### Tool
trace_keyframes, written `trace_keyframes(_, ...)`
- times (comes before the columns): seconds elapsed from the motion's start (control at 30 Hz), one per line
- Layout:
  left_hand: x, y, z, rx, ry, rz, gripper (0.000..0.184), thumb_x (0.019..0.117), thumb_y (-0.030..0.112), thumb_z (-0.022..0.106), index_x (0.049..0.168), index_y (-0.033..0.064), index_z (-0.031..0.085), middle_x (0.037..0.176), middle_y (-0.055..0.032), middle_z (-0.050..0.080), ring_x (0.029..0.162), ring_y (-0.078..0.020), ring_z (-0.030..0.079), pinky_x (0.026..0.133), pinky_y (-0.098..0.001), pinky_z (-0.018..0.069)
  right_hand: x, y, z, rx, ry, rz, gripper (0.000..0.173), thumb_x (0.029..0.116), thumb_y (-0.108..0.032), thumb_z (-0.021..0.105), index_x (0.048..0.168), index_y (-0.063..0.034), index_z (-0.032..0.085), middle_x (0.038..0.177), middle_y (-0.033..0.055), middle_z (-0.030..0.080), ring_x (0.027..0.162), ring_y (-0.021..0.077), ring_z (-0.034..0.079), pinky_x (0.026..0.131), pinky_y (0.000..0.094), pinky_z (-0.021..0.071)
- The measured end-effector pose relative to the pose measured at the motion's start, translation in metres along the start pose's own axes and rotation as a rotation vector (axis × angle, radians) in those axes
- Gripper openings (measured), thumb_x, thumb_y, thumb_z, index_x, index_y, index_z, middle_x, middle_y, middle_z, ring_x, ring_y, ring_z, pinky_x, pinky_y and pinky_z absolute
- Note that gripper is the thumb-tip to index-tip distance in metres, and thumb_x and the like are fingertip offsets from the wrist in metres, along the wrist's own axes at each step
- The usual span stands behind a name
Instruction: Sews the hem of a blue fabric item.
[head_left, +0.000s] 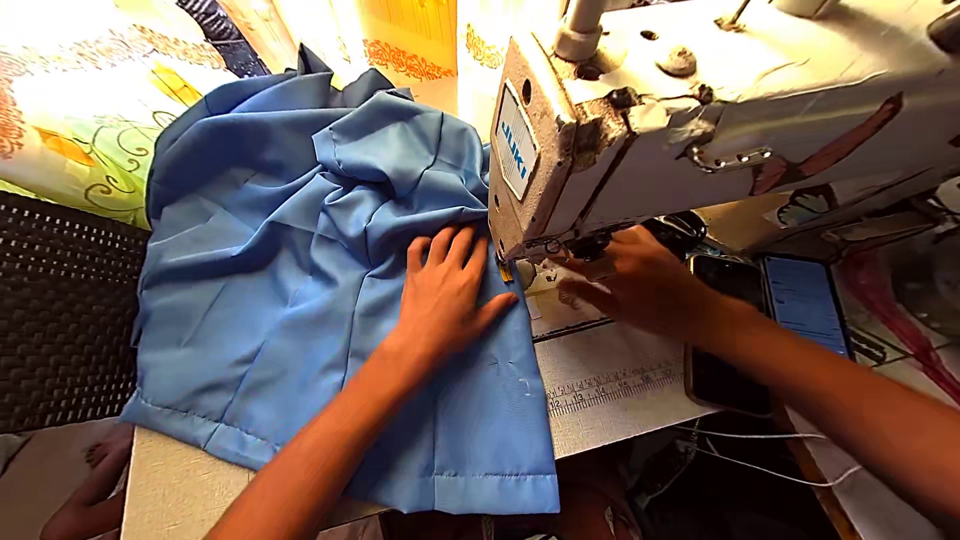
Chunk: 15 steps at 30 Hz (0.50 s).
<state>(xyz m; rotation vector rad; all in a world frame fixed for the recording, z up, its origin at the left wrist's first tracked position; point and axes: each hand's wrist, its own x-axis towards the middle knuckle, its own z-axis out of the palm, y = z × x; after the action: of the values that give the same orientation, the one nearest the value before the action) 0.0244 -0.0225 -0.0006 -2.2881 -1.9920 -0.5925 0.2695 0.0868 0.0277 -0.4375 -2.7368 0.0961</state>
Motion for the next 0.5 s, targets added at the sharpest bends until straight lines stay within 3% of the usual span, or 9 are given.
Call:
trace_keyframes(0.07,-0.018,0.032,-0.009,-0.097,0.004,-0.041,0.044,0.0944,0.039,0.068,0.115,0.0008,0.073,0.135,-0.0214,0.063,0.133,-0.0410,0.054,0.108,-0.0610,0.0413,0.020,0.014,-0.010,-0.027,-0.027,-0.044,0.018,0.0927,-0.015,0.065,0.083,-0.0004,0.068,0.070,0.0177,0.065,0.066,0.0388,0.068,0.055,0.0534,0.0512)
trace_keyframes(0.1,-0.029,0.050,-0.011,-0.145,-0.027,-0.067,0.038,0.0967,0.034,0.065,0.114,0.0006,0.074,0.134,-0.0207,0.063,0.132,-0.0400,0.055,0.106,-0.0581,0.0448,0.031,0.011,-0.021,-0.013,-0.163,0.023,0.015,0.0931,-0.008,0.066,0.084,0.0030,0.069,0.071,0.0221,0.065,0.069,0.0423,0.068,0.057,0.0568,0.0510)
trace_keyframes(0.17,-0.051,0.079,-0.011,-0.215,-0.081,-0.119,0.043,0.0990,0.035,0.061,0.124,0.0011,0.071,0.136,-0.0210,0.063,0.130,-0.0402,0.058,0.105,-0.0542,0.0485,0.060,-0.005,-0.043,0.004,-0.515,0.280,0.020,0.1008,-0.007,0.060,0.109,0.0079,0.070,0.105,0.0304,0.069,0.103,0.0467,0.066,0.088,0.0610,0.0482)
trace_keyframes(0.23,-0.070,0.097,-0.006,-0.238,-0.083,-0.176,0.056,0.0980,0.040,0.060,0.139,0.0026,0.062,0.145,-0.0246,0.056,0.135,-0.0466,0.052,0.109,-0.0599,0.0435,0.081,-0.017,-0.056,0.117,-0.682,0.515,0.030,0.1061,-0.007,0.051,0.128,0.0114,0.061,0.130,0.0334,0.060,0.126,0.0471,0.055,0.108,0.0567,0.0376)
trace_keyframes(0.33,-0.088,0.105,0.010,-0.133,-0.007,-0.226,0.065,0.0984,0.050,0.051,0.148,0.0083,0.055,0.153,-0.0228,0.050,0.141,-0.0480,0.045,0.112,-0.0669,0.0351,0.060,-0.002,-0.039,0.184,-0.352,0.502,0.030,0.1027,-0.010,0.059,0.124,0.0104,0.065,0.126,0.0316,0.064,0.123,0.0449,0.059,0.105,0.0551,0.0416)
trace_keyframes(0.4,-0.098,0.097,0.016,-0.070,0.021,-0.216,0.064,0.1007,0.052,0.044,0.149,0.0113,0.055,0.154,-0.0186,0.049,0.143,-0.0429,0.045,0.115,-0.0630,0.0330,0.028,0.030,0.032,0.060,-0.067,0.454,0.032,0.1058,-0.016,0.053,0.122,0.0094,0.065,0.121,0.0296,0.066,0.119,0.0400,0.062,0.106,0.0491,0.0430)
trace_keyframes(0.43,-0.102,0.089,0.015,-0.056,0.021,-0.185,0.064,0.1015,0.053,0.043,0.150,0.0117,0.054,0.155,-0.0172,0.049,0.144,-0.0407,0.045,0.117,-0.0608,0.0324,0.011,0.033,0.094,-0.048,0.217,0.548,0.034,0.1055,-0.014,0.050,0.111,0.0137,0.068,0.110,0.0316,0.068,0.110,0.0392,0.066,0.105,0.0426,0.0442)
trace_keyframes(0.47,-0.105,0.078,0.013,-0.056,0.009,-0.138,0.064,0.1021,0.053,0.042,0.151,0.0121,0.052,0.156,-0.0157,0.049,0.145,-0.0387,0.044,0.117,-0.0594,0.0318,0.019,0.012,0.097,0.051,-0.074,0.906,0.039,0.1109,-0.011,0.039,0.131,0.0179,0.055,0.136,0.0335,0.057,0.134,0.0356,0.052,0.117,0.0357,0.0298)
trace_keyframes(0.5,-0.108,0.063,0.009,-0.066,-0.016,-0.082,0.064,0.1027,0.053,0.041,0.152,0.0131,0.051,0.157,-0.0140,0.048,0.146,-0.0371,0.042,0.118,-0.0591,0.0309,0.034,0.001,0.099,0.192,-0.263,1.232,0.041,0.1115,-0.006,0.033,0.143,0.0177,0.042,0.152,0.0301,0.045,0.145,0.0303,0.040,0.120,0.0311,0.0227)
